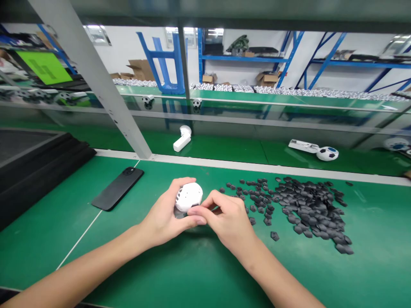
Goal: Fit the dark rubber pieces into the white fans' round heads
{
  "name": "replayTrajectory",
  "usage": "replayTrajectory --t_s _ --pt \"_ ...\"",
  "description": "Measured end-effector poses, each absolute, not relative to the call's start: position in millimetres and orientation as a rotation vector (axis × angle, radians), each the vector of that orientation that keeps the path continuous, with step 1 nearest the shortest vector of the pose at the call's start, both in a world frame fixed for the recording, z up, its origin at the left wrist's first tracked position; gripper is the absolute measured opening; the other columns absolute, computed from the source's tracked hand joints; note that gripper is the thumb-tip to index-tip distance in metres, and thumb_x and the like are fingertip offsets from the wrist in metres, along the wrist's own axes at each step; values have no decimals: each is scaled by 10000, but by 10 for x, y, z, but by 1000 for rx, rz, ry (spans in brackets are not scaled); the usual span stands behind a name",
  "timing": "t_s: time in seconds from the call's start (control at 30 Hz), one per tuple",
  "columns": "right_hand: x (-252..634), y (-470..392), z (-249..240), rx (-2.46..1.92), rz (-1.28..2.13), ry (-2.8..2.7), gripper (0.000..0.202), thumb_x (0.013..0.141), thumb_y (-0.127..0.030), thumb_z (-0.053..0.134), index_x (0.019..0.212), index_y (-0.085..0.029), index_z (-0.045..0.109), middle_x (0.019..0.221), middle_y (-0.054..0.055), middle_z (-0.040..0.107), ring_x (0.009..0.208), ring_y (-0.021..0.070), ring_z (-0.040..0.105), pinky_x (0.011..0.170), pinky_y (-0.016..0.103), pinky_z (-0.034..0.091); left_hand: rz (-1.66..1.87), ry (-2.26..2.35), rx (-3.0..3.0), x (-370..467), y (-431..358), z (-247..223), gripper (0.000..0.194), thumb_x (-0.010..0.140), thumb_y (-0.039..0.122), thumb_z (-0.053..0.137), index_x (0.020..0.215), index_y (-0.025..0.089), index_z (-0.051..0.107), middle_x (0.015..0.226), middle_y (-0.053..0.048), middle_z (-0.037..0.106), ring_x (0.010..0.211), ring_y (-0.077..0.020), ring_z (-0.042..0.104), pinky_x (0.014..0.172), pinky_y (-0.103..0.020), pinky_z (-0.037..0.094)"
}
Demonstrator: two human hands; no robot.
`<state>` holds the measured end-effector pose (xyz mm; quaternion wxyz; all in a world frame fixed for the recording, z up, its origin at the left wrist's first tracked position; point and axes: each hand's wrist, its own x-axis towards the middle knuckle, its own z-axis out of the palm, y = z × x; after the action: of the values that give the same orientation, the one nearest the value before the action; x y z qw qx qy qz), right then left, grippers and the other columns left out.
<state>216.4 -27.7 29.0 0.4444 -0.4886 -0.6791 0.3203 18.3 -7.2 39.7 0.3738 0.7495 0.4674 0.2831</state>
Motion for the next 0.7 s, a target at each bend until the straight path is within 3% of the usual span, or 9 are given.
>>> replayTrajectory --t_s 0.1,0.17,0.3,0.4,0.47,0.57,0.7 --pt "2172 -254 273 -1172 770 -1714 297 896 -358 786 671 -223 648 670 -4 674 592 148 593 518 243 487 751 1197 1995 194 -63 345 784 784 647 792 1382 274 451 1207 -67 646 946 -248 657 786 -350 509" --pt "2174 -242 265 -1130 765 -1713 295 887 -351 795 691 -221 616 822 25 692 730 173 628 540 235 514 778 1203 2007 203 -65 319 779 787 649 788 1380 275 450 1228 -68 642 937 -240 656 766 -338 505" --pt "2254 -187 280 -1053 836 -1780 207 935 -363 749 818 -228 644 1075 53 661 946 199 646 727 262 592 771 1177 1969 188 -59 359 725 820 601 776 1385 281 454 1186 -58 665 923 -234 661 747 -313 500" --pt "2432 -92 299 -1063 852 -1887 291 1091 -376 485 947 -236 696 1022 46 696 920 193 668 772 289 572 700 1114 1935 153 -49 424 565 897 534 705 1343 265 485 976 -19 691 749 -185 636 648 -275 468" --pt "2582 -12 283 -1201 727 -1961 367 1119 -377 406 977 -237 714 937 35 712 854 195 671 753 305 545 676 1087 1958 139 -53 433 508 895 509 704 1298 264 517 899 1 686 682 -166 611 607 -263 447" --pt "2760 100 188 -1420 452 -2131 290 1087 -371 509 979 -244 746 944 32 716 859 214 672 801 332 517 671 1056 2069 143 -84 385 572 831 511 764 1296 273 529 940 -2 703 718 -178 631 620 -267 454" --pt "2800 175 19 -1514 341 -2286 219 1072 -332 557 1112 -290 768 1075 28 705 940 213 683 804 315 514 626 1042 2201 165 -117 311 625 802 548 776 1303 266 531 997 -17 714 740 -187 640 613 -271 445"
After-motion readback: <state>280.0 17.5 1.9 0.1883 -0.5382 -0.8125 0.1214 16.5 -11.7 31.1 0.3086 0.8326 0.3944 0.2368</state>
